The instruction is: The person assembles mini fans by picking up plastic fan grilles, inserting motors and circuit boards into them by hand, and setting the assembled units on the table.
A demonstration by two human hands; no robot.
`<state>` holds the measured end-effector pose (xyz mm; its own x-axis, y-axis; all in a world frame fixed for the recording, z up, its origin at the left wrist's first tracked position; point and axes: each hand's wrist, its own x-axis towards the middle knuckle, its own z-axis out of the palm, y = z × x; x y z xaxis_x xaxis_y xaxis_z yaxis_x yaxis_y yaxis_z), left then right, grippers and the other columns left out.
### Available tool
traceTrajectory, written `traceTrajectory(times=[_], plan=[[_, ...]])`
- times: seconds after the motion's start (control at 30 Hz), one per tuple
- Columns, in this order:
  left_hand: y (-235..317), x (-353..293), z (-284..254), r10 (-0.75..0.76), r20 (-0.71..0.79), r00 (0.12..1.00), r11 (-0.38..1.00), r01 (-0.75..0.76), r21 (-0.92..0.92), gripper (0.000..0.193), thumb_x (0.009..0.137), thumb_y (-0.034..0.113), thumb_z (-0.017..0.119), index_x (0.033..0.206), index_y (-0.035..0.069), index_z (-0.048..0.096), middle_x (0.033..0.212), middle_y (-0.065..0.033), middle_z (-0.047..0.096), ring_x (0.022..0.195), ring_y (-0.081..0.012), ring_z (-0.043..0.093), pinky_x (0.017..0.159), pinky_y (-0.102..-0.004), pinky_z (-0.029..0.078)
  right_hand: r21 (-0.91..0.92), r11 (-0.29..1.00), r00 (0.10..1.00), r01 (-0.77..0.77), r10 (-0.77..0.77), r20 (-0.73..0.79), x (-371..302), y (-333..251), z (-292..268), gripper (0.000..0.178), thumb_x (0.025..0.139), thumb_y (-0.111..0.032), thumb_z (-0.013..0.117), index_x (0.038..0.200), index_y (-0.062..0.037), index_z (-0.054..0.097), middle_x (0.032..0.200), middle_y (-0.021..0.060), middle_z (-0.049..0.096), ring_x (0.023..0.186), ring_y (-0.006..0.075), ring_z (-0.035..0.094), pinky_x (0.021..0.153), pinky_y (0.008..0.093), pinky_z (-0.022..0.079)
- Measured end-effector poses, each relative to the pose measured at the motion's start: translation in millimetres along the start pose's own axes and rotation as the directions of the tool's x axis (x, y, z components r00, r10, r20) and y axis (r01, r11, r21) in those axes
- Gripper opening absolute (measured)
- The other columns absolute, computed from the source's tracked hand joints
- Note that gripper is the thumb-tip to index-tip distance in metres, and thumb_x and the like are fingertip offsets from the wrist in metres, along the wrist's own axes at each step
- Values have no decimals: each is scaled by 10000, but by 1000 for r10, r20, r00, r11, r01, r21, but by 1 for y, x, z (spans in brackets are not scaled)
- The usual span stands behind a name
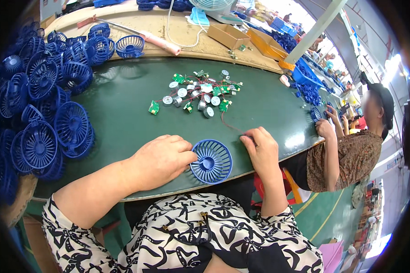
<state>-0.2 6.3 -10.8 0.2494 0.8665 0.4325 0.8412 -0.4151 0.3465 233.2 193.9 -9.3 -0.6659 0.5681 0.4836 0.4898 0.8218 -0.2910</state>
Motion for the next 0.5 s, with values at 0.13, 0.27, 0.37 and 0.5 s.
traceTrajectory(times=[0.13,0.27,0.37,0.5], plan=[[2,0,-4,13,52,999,1000,-12,-20,215,811,105,709,1016,71,657,1040,-108,651,1007,-292,626,882,-412,507,-21,995,995,99,-98,24,5,-9,7,178,788,-144,780,878,-45,663,911,120,621,840,318,630,716,409,510],[1,-1,-8,-19,114,993,1000,20,-6,266,795,105,731,1051,74,666,1077,-115,654,1031,-296,628,900,-419,510,-24,981,981,195,-195,2,0,-8,5,220,767,-145,789,942,-57,691,971,99,612,874,307,626,718,398,510],[1,-1,-7,-16,117,993,1000,15,7,265,797,109,731,1053,76,666,1078,-116,656,1032,-294,629,899,-420,510,-11,991,991,131,-131,-10,-10,-5,1,238,782,-141,780,990,-58,699,927,107,617,849,312,632,717,403,511],[2,-1,-8,-24,110,994,1000,23,7,261,800,112,729,1052,78,668,1077,-114,657,1033,-294,630,899,-420,510,58,998,999,26,-27,16,-5,-2,0,179,834,-151,744,972,-47,699,870,121,626,804,320,640,711,405,515]])
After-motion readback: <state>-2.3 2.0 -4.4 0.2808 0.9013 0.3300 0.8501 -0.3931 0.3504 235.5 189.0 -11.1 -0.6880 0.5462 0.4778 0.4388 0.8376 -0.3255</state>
